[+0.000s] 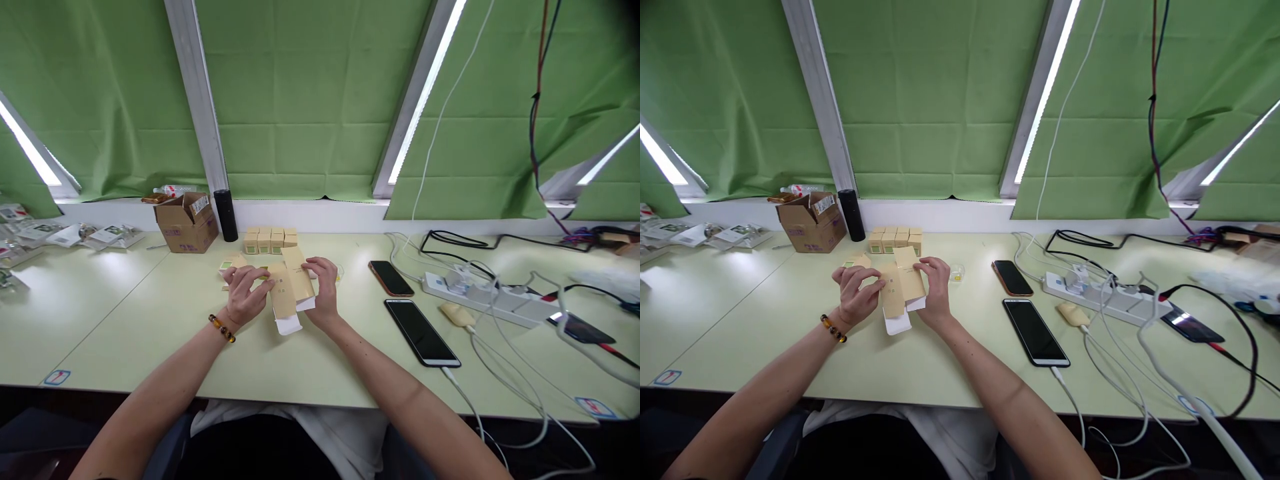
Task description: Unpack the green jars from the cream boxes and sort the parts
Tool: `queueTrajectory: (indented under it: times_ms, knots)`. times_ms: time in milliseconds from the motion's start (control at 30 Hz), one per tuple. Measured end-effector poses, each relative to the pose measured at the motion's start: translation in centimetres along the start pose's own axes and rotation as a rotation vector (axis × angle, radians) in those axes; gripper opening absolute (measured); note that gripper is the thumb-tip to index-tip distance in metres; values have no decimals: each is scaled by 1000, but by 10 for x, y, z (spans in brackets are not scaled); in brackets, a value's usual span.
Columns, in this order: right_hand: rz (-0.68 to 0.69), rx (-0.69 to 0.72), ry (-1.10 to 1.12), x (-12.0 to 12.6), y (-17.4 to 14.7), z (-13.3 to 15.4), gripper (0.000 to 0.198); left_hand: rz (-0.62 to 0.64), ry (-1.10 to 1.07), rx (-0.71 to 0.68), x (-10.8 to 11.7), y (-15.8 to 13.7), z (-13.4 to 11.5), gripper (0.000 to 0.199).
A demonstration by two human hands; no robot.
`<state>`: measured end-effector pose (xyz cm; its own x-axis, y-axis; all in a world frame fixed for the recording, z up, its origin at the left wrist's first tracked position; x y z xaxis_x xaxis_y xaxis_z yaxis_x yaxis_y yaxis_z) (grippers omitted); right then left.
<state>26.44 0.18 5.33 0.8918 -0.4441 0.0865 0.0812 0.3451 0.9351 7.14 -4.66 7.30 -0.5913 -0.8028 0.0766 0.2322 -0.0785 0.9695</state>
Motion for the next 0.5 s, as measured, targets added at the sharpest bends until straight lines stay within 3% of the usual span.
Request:
queueTrajectory:
  times_ms: [233, 500]
  knots:
    - [48, -90, -4, -2, -2, -8, 43, 180, -133, 375, -19, -21, 31, 10]
    - [-21, -128, -27, 3, 4, -9, 11, 145, -327, 655, -27, -20, 39, 21]
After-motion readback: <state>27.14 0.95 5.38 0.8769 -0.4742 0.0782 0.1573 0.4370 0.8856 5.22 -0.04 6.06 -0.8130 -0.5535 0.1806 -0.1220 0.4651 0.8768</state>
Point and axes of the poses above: each hand's wrist, its own y-axis towards the middle knuckle, its own x-axis out of the back of the hand, z = x × y, the point moved 8 cm from there along y, towards the middle knuckle, and after that the axes turned 6 degrees about -z, right-handed, at the moved point
